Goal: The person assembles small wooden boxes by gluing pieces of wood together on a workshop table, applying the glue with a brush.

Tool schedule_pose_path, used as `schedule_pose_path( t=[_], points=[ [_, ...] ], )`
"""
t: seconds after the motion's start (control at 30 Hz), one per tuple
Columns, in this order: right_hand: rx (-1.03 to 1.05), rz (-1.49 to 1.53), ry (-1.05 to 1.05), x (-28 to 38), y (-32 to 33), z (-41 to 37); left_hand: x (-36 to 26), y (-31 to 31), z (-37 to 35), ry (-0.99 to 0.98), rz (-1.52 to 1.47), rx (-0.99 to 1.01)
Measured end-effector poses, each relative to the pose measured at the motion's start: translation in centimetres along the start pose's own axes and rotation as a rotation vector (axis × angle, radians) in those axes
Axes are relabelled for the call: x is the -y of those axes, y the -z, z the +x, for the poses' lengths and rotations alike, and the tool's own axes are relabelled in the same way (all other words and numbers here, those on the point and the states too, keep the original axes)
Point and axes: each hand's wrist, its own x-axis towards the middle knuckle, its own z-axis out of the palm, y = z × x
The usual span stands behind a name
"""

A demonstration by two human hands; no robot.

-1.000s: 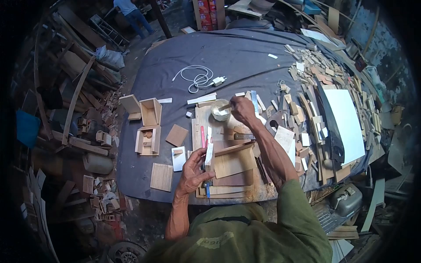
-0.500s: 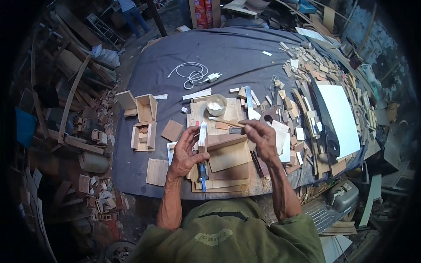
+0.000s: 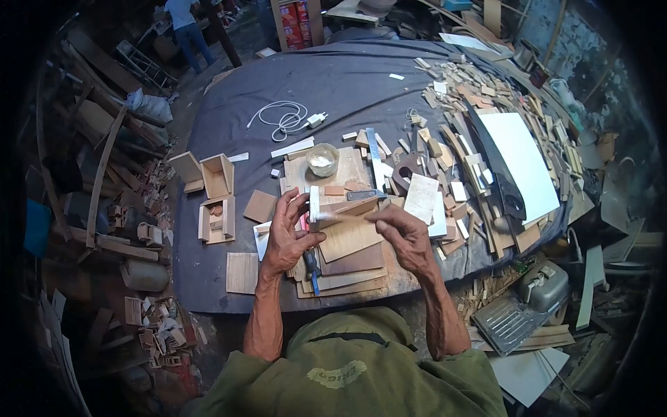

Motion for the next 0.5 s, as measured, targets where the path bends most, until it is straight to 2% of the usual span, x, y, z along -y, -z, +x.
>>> schedule_pose_path(
  t=[0.07,0.17,0.33,0.43,0.5],
  points=[
    [-0.055,0.038,-0.005,0.4,-0.3,0.3,-0.1,-0.3,-0.3,0.003,0.026,0.015],
    [-0.034,-0.113,0.009,-0.5,-0.7,0.4,-0.2,-0.4,-0.3,-0.008,0.048,0.018],
    [0.124,-0.03,0.021,-0.9,0.3,-0.5,1.2,0.4,-0.4,-0.05,0.019,-0.042],
    [-0.121,-0.133,-0.081,-0.3,-0.2,1.8,1.5,0.8,-0.5,-0.046,0.052,-0.046],
    [-0.227,-0.252,0.02,-2.9,-0.1,4.9,0.9,0.5,-1.0,0.001,0.014,-0.058]
  ],
)
